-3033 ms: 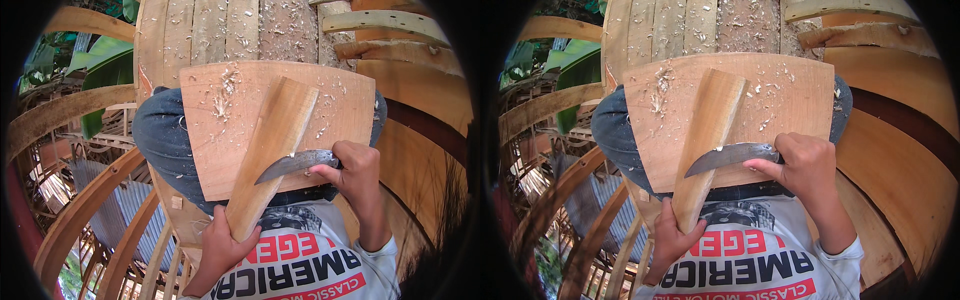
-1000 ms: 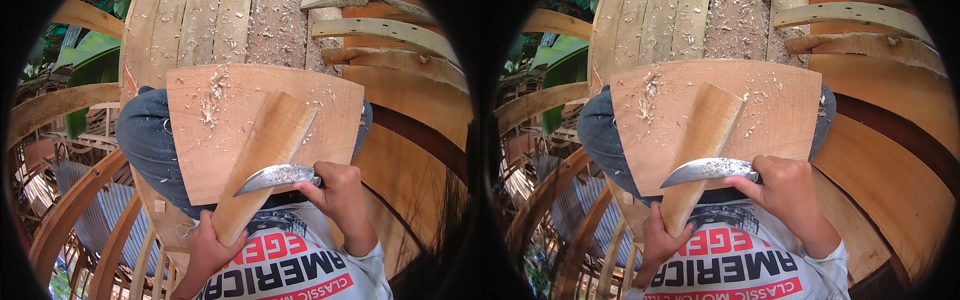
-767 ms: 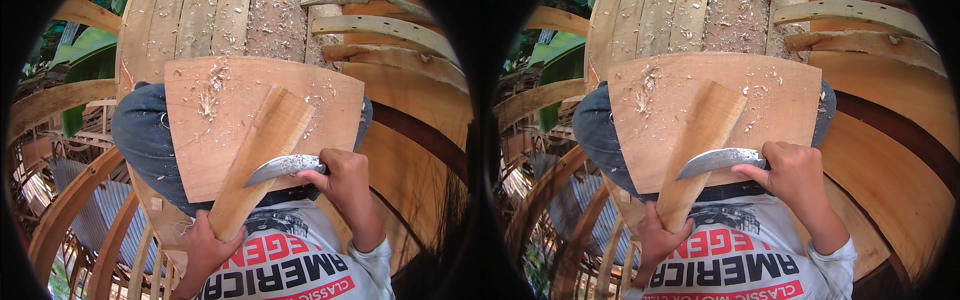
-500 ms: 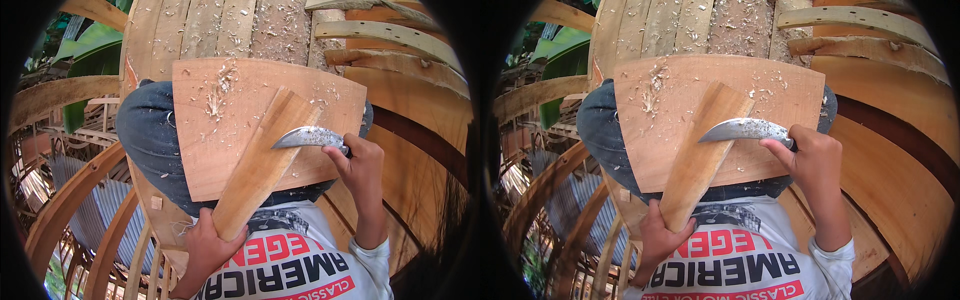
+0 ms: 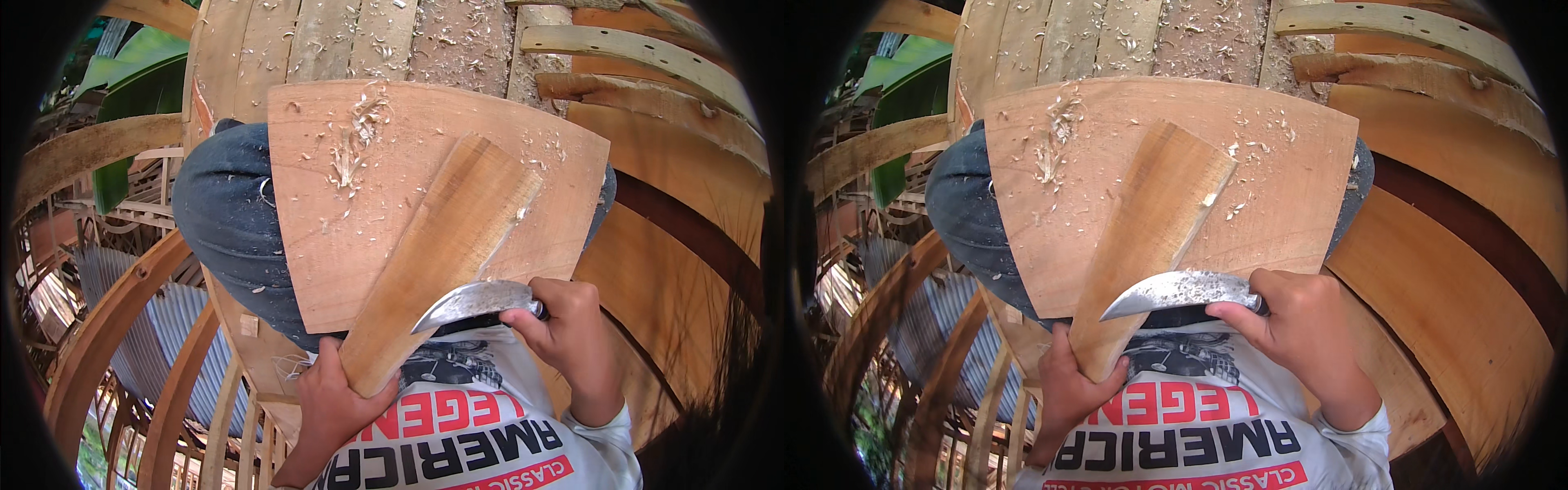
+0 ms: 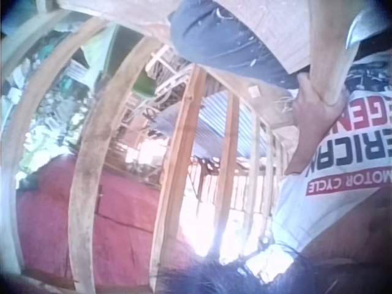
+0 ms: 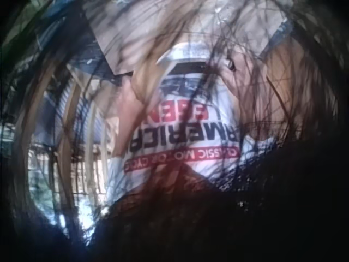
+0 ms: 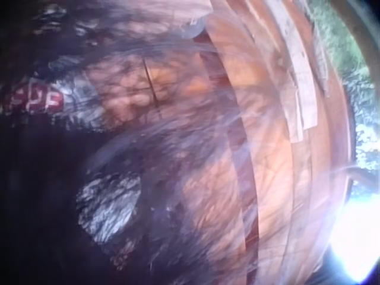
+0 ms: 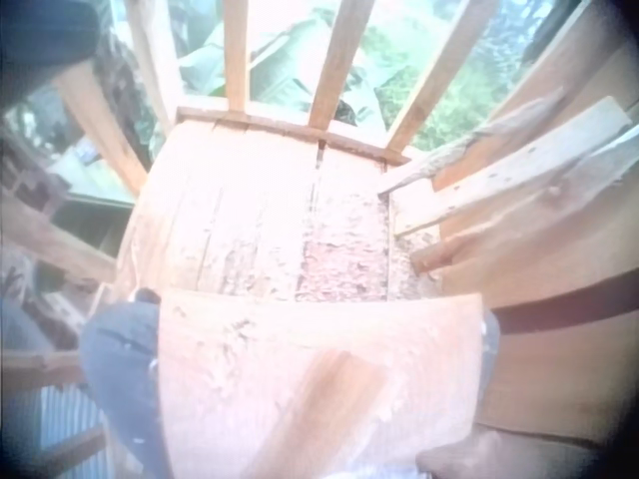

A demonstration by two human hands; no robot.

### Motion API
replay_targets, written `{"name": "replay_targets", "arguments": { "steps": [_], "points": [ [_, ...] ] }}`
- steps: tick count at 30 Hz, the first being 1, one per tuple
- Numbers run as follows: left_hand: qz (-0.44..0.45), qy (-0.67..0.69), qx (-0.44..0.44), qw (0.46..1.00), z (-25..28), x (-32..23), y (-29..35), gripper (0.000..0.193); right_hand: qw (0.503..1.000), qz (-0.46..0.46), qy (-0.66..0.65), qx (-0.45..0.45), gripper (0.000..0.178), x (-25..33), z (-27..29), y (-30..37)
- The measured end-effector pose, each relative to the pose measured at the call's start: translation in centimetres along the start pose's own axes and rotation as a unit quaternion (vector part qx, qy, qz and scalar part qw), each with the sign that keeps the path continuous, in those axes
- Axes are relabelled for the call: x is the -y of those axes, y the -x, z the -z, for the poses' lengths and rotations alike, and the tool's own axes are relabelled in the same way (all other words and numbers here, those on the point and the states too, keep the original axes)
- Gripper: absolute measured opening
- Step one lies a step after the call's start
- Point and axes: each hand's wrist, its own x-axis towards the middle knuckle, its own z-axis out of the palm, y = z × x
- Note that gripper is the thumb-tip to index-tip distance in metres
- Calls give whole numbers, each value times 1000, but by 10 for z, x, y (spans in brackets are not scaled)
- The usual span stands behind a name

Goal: The person sits cross-legged on a wooden platform and uses a curved knife to shave and shape a long, thin piece of wood. They hold the wood with their left hand and repeatedly scrape the surface with the knife in their right hand, producing wood shavings.

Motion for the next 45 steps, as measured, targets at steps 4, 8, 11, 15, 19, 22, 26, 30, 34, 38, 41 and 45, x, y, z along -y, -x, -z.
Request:
{"name": "replay_targets", "arguments": {
  "steps": [4, 8, 11, 15, 19, 22, 26, 30, 34, 38, 41, 45],
  "points": [
    [-5, -12, -1, 1000, 0, 1, 1, 56, 993, 56, 96, -47, 56, -2, -8, -2],
    [-20, -45, -7, 999, 0, -1, 1, 56, 981, 82, 152, -90, 59, -13, -6, -15],
    [-31, -59, -11, 998, 0, -2, 0, 56, 974, 94, 167, -125, 61, -18, -4, -22],
    [-36, -53, -17, 998, 0, -3, -1, 57, 963, 56, 185, -189, 62, -28, 1, -32],
    [32, -37, 20, 999, 4, -9, 1, 57, 956, 33, 190, -221, 57, -35, 5, -37],
    [33, -31, 26, 999, 4, -4, 5, 57, 930, -92, 110, -339, 52, -80, 36, -44],
    [4, -8, 8, 1000, -2, 9, 6, 56, 940, -129, -9, -316, 50, -51, 56, -40],
    [-4, 9, 10, 1000, 1, 3, 2, 56, 986, 87, 73, -126, 57, -3, 5, -20],
    [3, 11, 16, 1000, 4, 2, 1, 56, 979, 82, 126, -139, 62, -15, 1, -37],
    [4, -12, 15, 1000, 2, 2, 2, 56, 957, 28, 162, -238, 62, -41, 18, -61],
    [8, 2, 15, 1000, 1, 3, 0, 57, 957, 30, 150, -245, 61, -35, 23, -58],
    [12, 26, 23, 999, 1, 5, -2, 59, 974, 23, 99, -200, 59, -23, 7, -46]
  ]
}}
